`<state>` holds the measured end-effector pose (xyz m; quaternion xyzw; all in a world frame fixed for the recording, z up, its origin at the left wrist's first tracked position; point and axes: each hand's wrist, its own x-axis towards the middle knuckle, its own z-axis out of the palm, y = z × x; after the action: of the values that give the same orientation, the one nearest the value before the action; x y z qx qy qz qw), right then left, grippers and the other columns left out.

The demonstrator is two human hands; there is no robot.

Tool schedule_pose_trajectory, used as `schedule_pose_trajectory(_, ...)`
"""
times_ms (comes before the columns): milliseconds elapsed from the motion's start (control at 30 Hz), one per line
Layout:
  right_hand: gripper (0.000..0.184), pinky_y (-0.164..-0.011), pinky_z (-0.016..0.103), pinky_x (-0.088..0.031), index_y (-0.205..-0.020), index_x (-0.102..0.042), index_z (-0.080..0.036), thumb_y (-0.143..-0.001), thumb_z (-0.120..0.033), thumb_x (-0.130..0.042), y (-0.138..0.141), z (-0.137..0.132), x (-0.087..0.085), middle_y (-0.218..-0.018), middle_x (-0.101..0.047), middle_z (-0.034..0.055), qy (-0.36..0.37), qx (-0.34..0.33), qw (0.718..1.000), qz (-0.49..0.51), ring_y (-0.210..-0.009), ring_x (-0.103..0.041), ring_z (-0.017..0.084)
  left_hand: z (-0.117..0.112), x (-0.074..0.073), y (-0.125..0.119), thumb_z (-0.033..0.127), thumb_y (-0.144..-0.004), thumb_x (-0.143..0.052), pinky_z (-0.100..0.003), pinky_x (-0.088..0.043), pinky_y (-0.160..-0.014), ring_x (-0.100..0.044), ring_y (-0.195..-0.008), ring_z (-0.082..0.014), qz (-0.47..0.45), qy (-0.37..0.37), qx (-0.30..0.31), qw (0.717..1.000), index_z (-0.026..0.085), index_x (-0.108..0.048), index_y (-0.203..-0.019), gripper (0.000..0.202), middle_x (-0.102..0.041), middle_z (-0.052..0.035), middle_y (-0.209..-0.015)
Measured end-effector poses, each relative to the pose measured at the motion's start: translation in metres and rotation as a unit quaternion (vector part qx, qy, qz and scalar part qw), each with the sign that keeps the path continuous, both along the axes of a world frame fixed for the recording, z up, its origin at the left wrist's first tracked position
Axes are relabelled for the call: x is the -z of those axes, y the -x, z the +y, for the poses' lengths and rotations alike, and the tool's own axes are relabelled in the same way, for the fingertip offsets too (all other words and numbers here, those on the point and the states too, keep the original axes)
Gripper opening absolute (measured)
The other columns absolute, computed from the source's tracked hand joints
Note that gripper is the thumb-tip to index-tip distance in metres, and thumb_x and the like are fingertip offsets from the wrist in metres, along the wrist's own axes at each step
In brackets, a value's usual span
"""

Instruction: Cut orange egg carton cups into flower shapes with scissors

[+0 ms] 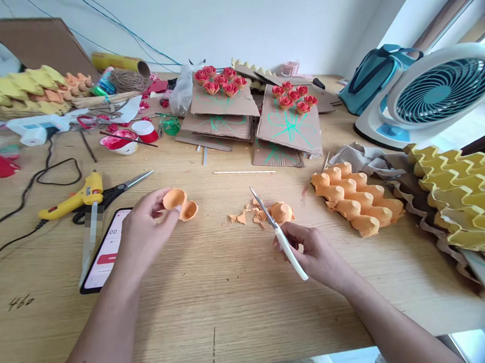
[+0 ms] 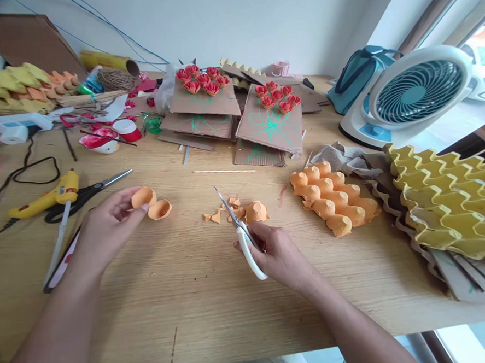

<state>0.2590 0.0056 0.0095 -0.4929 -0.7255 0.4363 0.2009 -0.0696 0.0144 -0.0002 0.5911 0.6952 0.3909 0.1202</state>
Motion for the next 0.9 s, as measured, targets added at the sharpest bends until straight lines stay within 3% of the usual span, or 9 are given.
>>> schedule_pose_trajectory(100,0.032,-0.053,0.025,-0.029,-0.074,-0.057,-0.018,-0.092,-0.044,-0.057,0.000,0.000,0.000,-0.063,-0.046,-0.0048,-0.007,-0.005,1.000,-0.009,-0.059,-0.039,0.011,0.000,0.002,0.000,0.034,-0.084,-0.064,-0.045,-0.052,-0.092,-0.068,-0.102,-0.0289,0.072,0.070,-0.009,0.995,0.024,-0.066,-0.117,0.034,-0.072,-0.0078,-0.117)
schedule_pose_trajectory(233,0.032,-0.055,0.026,-0.031,-0.074,-0.057,-0.018,-0.092,-0.044,-0.058,0.000,-0.001,0.000,-0.064,-0.050,-0.0037,-0.008,-0.009,1.000,-0.004,-0.061,-0.041,0.011,0.000,0.002,-0.005,0.036,-0.083,-0.061,-0.045,-0.052,-0.091,-0.066,-0.103,-0.0310,0.129,0.105,0.006,0.986,0.020,-0.068,-0.113,0.035,-0.069,-0.0109,-0.120)
schedule_pose_trajectory(433,0.028,-0.059,0.026,-0.035,-0.076,-0.056,-0.019,-0.092,-0.041,-0.058,-0.007,0.005,0.002,-0.067,-0.053,-0.0023,-0.052,0.036,0.998,0.018,-0.064,-0.046,0.013,0.002,0.012,0.001,0.039,-0.086,-0.057,-0.046,-0.051,-0.092,-0.066,-0.102,-0.0295,0.100,0.134,0.030,0.985,0.021,-0.065,-0.118,0.038,-0.069,-0.0087,-0.120)
schedule_pose_trajectory(567,0.023,-0.062,0.028,-0.033,-0.075,-0.046,-0.022,-0.089,-0.034,-0.059,-0.018,0.022,0.010,-0.066,-0.049,-0.0020,-0.212,0.149,0.964,-0.066,-0.062,-0.041,0.014,0.003,0.017,0.004,0.043,-0.083,-0.064,-0.053,-0.047,-0.101,-0.060,-0.116,-0.0355,0.101,0.077,0.024,0.992,0.021,-0.062,-0.122,0.044,-0.066,-0.0134,-0.124)
schedule_pose_trajectory(633,0.021,-0.064,0.029,-0.034,-0.079,-0.046,-0.022,-0.087,-0.035,-0.060,-0.021,0.031,0.017,-0.070,-0.053,-0.0002,-0.257,0.171,0.945,-0.104,-0.063,-0.044,0.015,0.003,0.014,-0.002,0.041,-0.083,-0.067,-0.055,-0.044,-0.104,-0.056,-0.123,-0.0371,0.114,0.019,0.023,0.993,0.020,-0.060,-0.127,0.049,-0.062,-0.0154,-0.128)
schedule_pose_trajectory(767,0.019,-0.068,0.030,-0.034,-0.091,-0.049,-0.022,-0.080,-0.028,-0.063,-0.015,0.043,0.033,-0.082,-0.061,0.0043,-0.273,0.150,0.936,-0.165,-0.073,-0.051,0.019,-0.003,0.007,-0.029,0.033,-0.090,-0.061,-0.050,-0.040,-0.110,-0.054,-0.125,-0.0314,0.124,-0.088,0.079,0.985,0.024,-0.060,-0.126,0.037,-0.060,-0.0121,-0.129)
schedule_pose_trajectory(900,0.014,-0.069,0.030,-0.033,-0.088,-0.047,-0.022,-0.082,-0.024,-0.060,-0.008,0.048,0.040,-0.083,-0.062,0.0041,-0.280,0.117,0.934,-0.189,-0.074,-0.053,0.020,-0.011,0.015,-0.058,0.027,-0.094,-0.056,-0.043,-0.044,-0.107,-0.057,-0.120,-0.0260,0.118,-0.072,0.190,0.972,0.026,-0.059,-0.124,0.030,-0.061,-0.0085,-0.125)
